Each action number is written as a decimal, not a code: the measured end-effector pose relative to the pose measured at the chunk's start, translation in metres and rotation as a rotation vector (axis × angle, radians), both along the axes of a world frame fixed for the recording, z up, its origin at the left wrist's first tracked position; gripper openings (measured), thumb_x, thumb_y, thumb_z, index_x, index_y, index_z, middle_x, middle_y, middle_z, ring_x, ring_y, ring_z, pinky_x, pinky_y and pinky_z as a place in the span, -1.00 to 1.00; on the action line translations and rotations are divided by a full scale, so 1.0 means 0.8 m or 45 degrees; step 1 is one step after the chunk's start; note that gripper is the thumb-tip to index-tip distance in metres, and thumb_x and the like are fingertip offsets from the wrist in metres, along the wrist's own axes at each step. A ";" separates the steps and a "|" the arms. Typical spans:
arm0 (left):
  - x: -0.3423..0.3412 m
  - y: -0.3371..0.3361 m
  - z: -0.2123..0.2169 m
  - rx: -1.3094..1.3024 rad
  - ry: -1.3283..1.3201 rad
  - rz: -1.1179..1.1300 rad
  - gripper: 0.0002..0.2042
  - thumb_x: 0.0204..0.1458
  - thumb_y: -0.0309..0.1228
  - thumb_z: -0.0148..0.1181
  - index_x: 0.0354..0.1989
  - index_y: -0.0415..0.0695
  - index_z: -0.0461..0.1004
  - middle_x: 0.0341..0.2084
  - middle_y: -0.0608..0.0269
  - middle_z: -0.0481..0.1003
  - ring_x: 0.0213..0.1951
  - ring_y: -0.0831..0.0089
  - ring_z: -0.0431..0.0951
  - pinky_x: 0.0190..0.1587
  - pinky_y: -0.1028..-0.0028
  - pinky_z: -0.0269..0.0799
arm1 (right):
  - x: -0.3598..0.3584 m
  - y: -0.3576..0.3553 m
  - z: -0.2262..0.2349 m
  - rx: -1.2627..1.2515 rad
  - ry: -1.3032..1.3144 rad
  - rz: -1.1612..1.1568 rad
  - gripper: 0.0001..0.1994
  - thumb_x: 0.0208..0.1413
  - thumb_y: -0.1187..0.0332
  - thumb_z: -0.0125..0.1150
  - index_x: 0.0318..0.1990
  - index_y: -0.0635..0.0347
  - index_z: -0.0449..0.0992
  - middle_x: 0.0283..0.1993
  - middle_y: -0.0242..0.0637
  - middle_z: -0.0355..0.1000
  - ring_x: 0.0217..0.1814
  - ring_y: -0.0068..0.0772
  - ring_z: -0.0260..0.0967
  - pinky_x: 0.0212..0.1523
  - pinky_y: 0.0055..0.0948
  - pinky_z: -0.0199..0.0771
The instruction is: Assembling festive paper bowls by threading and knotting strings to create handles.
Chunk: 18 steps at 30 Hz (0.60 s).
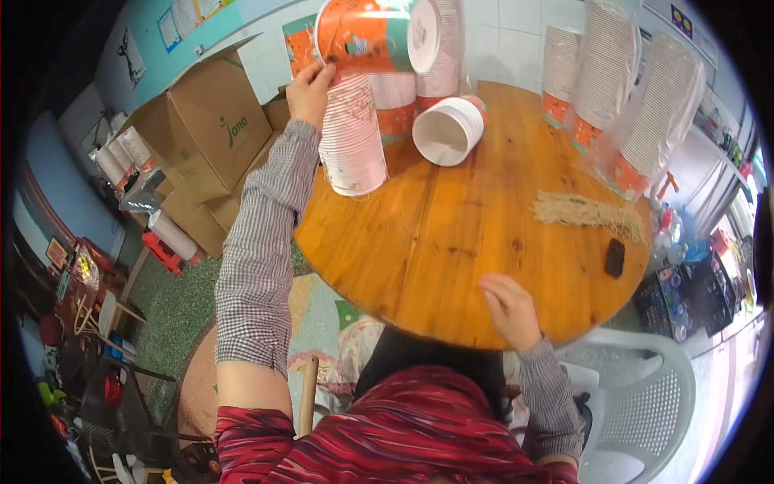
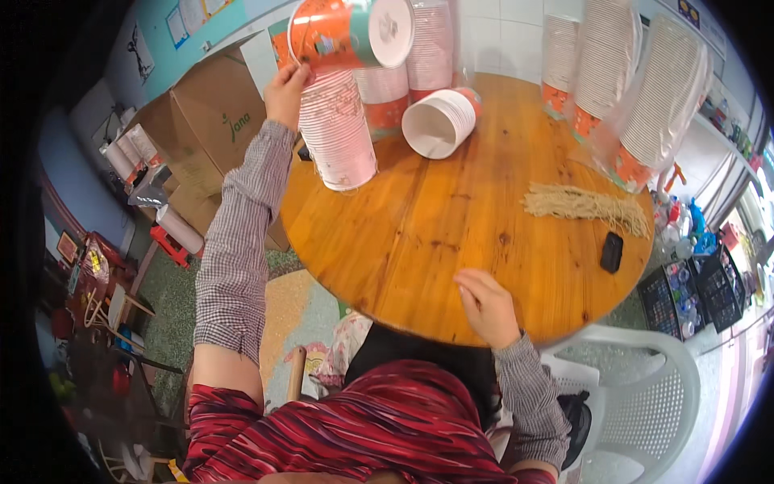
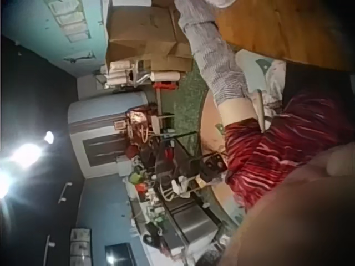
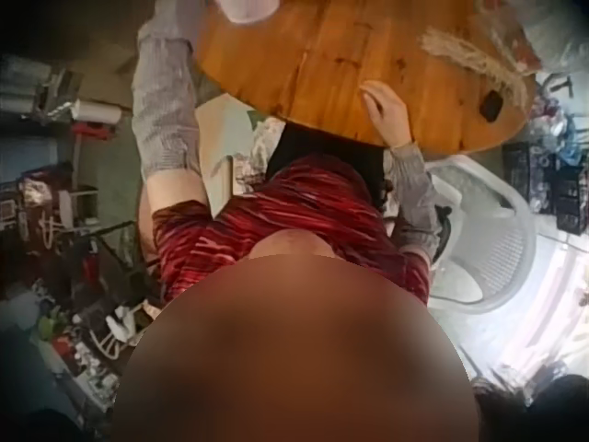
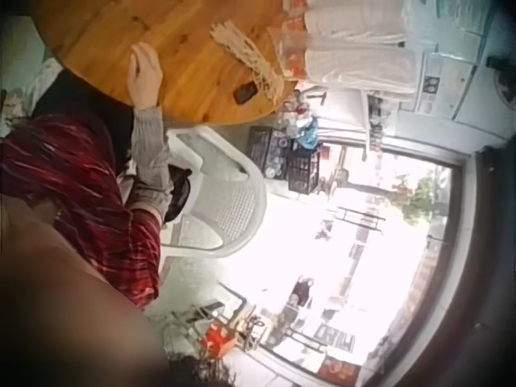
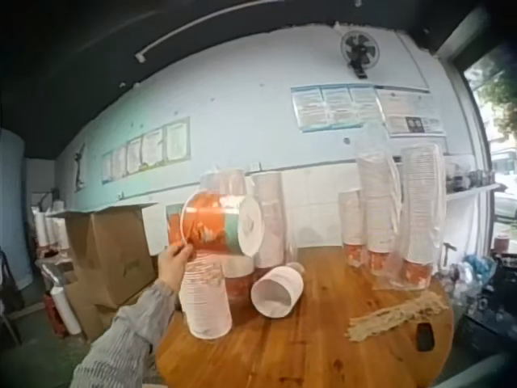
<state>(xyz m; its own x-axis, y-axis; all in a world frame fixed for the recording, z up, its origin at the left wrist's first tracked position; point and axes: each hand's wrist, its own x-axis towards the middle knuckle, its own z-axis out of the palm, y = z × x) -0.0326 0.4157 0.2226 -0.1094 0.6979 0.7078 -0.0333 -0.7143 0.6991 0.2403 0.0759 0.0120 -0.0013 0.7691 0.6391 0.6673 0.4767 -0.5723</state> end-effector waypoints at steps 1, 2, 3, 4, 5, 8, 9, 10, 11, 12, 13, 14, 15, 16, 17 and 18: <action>0.002 0.016 0.023 0.016 -0.094 -0.032 -0.81 0.08 -0.46 0.22 -0.22 -0.35 0.54 -0.44 0.29 0.55 -0.40 0.60 0.53 -0.33 0.59 0.44 | 0.001 0.003 -0.001 0.011 0.001 0.010 -0.85 0.09 0.54 0.14 -0.18 0.33 0.54 -0.14 -0.03 0.48 -0.11 -0.05 0.48 -0.12 -0.38 0.49; 0.003 0.032 0.046 0.017 -0.221 -0.101 -0.82 0.07 -0.48 0.22 -0.23 -0.36 0.53 -0.44 0.26 0.55 -0.39 0.55 0.55 -0.34 0.59 0.45 | 0.002 0.006 -0.003 -0.031 0.041 0.011 -0.85 0.09 0.55 0.14 -0.18 0.32 0.54 -0.14 -0.03 0.48 -0.11 -0.05 0.48 -0.12 -0.38 0.49; 0.000 0.049 0.064 0.014 -0.347 -0.173 -0.83 0.07 -0.49 0.22 -0.24 -0.37 0.51 -0.43 0.22 0.55 -0.39 0.51 0.57 -0.36 0.59 0.47 | 0.004 0.007 -0.006 -0.079 0.083 0.010 -0.85 0.08 0.55 0.14 -0.19 0.32 0.54 -0.14 -0.03 0.48 -0.11 -0.06 0.48 -0.12 -0.38 0.49; -0.010 0.059 0.080 -0.024 -0.333 -0.199 -0.81 0.08 -0.54 0.19 -0.20 -0.42 0.44 -0.38 0.10 0.54 -0.34 0.37 0.59 -0.33 0.55 0.54 | 0.006 0.009 -0.007 -0.079 0.080 0.008 -0.85 0.09 0.55 0.14 -0.18 0.31 0.55 -0.14 -0.07 0.49 -0.18 -0.14 0.50 -0.20 -0.43 0.50; -0.013 0.070 0.092 -0.037 -0.443 -0.211 -0.79 0.08 -0.56 0.18 -0.18 -0.44 0.40 -0.34 0.05 0.52 -0.33 0.32 0.60 -0.29 0.52 0.57 | 0.008 0.010 -0.004 -0.073 0.082 0.017 -0.85 0.09 0.55 0.14 -0.18 0.31 0.55 -0.14 -0.07 0.49 -0.18 -0.14 0.50 -0.20 -0.43 0.50; -0.024 0.095 0.108 -0.144 -0.608 -0.268 -0.77 0.13 -0.58 0.11 -0.12 -0.49 0.32 -0.25 -0.06 0.48 -0.22 0.19 0.57 -0.13 0.42 0.61 | 0.016 0.013 -0.001 -0.262 0.159 0.015 -0.84 0.11 0.55 0.13 -0.17 0.31 0.55 -0.14 -0.10 0.49 -0.28 -0.25 0.50 -0.30 -0.50 0.48; -0.025 0.099 0.109 -0.204 -0.649 -0.280 -0.80 0.15 -0.57 0.08 -0.13 -0.46 0.33 -0.24 -0.03 0.48 -0.17 0.20 0.56 -0.08 0.43 0.59 | 0.019 0.016 -0.002 -0.216 0.147 0.024 -0.84 0.11 0.56 0.13 -0.16 0.32 0.55 -0.14 -0.11 0.49 -0.31 -0.29 0.49 -0.33 -0.52 0.47; -0.026 0.102 0.109 -0.226 -0.659 -0.263 -0.81 0.17 -0.57 0.04 -0.12 -0.47 0.32 -0.23 -0.04 0.46 -0.15 0.17 0.55 -0.06 0.42 0.59 | 0.022 0.020 -0.003 -0.170 0.135 0.035 -0.84 0.11 0.56 0.12 -0.16 0.32 0.55 -0.14 -0.11 0.49 -0.34 -0.33 0.49 -0.36 -0.54 0.45; -0.028 0.104 0.105 -0.284 -0.650 -0.241 -0.80 0.18 -0.57 0.03 -0.12 -0.47 0.31 -0.23 -0.04 0.46 -0.15 0.18 0.55 -0.05 0.42 0.59 | 0.025 0.022 -0.003 -0.170 0.137 0.041 -0.84 0.11 0.56 0.12 -0.16 0.32 0.55 -0.14 -0.11 0.49 -0.34 -0.33 0.49 -0.36 -0.54 0.45; -0.031 0.102 0.101 -0.340 -0.640 -0.217 -0.80 0.18 -0.57 0.02 -0.11 -0.47 0.31 -0.22 -0.04 0.46 -0.14 0.18 0.55 -0.03 0.43 0.59 | 0.026 0.023 -0.002 -0.210 0.169 0.047 -0.84 0.11 0.56 0.12 -0.16 0.33 0.54 -0.14 -0.11 0.49 -0.34 -0.32 0.49 -0.36 -0.54 0.46; -0.035 0.104 0.098 -0.338 -0.584 -0.223 -0.81 0.18 -0.51 0.03 -0.15 -0.42 0.29 -0.31 0.02 0.45 -0.26 0.23 0.57 -0.17 0.38 0.63 | 0.027 0.025 -0.001 -0.250 0.200 0.056 -0.84 0.11 0.57 0.12 -0.16 0.33 0.54 -0.14 -0.10 0.49 -0.34 -0.31 0.49 -0.36 -0.54 0.46; -0.039 0.104 0.096 -0.336 -0.581 -0.210 -0.81 0.18 -0.51 0.03 -0.15 -0.42 0.29 -0.31 0.02 0.45 -0.26 0.23 0.57 -0.17 0.38 0.63 | 0.028 0.028 -0.002 -0.251 0.203 0.068 -0.84 0.11 0.57 0.12 -0.16 0.33 0.54 -0.14 -0.10 0.49 -0.34 -0.31 0.49 -0.36 -0.54 0.46; -0.039 0.101 0.093 -0.396 -0.522 -0.187 -0.80 0.18 -0.47 0.06 -0.17 -0.39 0.32 -0.37 0.07 0.45 -0.33 0.29 0.56 -0.27 0.42 0.60 | 0.032 0.030 -0.003 -0.248 0.200 0.070 -0.84 0.10 0.57 0.13 -0.16 0.34 0.54 -0.14 -0.09 0.49 -0.31 -0.28 0.49 -0.34 -0.52 0.47; -0.040 0.098 0.089 -0.456 -0.464 -0.163 -0.79 0.17 -0.43 0.09 -0.20 -0.37 0.35 -0.43 0.11 0.46 -0.40 0.35 0.56 -0.36 0.46 0.57 | 0.036 0.033 -0.003 -0.246 0.197 0.072 -0.84 0.10 0.57 0.13 -0.16 0.34 0.54 -0.14 -0.09 0.49 -0.29 -0.25 0.50 -0.32 -0.49 0.48; -0.045 0.094 0.088 -0.508 -0.355 -0.084 -0.75 0.12 -0.32 0.15 -0.32 -0.33 0.43 -0.57 0.22 0.44 -0.57 0.49 0.47 -0.55 0.55 0.39 | 0.040 0.035 -0.002 -0.251 0.194 0.079 -0.84 0.10 0.57 0.13 -0.16 0.34 0.54 -0.14 -0.09 0.49 -0.29 -0.25 0.50 -0.32 -0.49 0.48; -0.040 0.077 0.089 -0.486 -0.254 0.134 -0.73 0.10 -0.29 0.16 -0.39 -0.32 0.45 -0.61 0.24 0.43 -0.63 0.53 0.42 -0.60 0.57 0.31 | 0.047 0.035 0.001 -0.214 0.145 0.058 -0.84 0.09 0.56 0.14 -0.17 0.34 0.54 -0.15 -0.08 0.49 -0.25 -0.20 0.51 -0.28 -0.46 0.50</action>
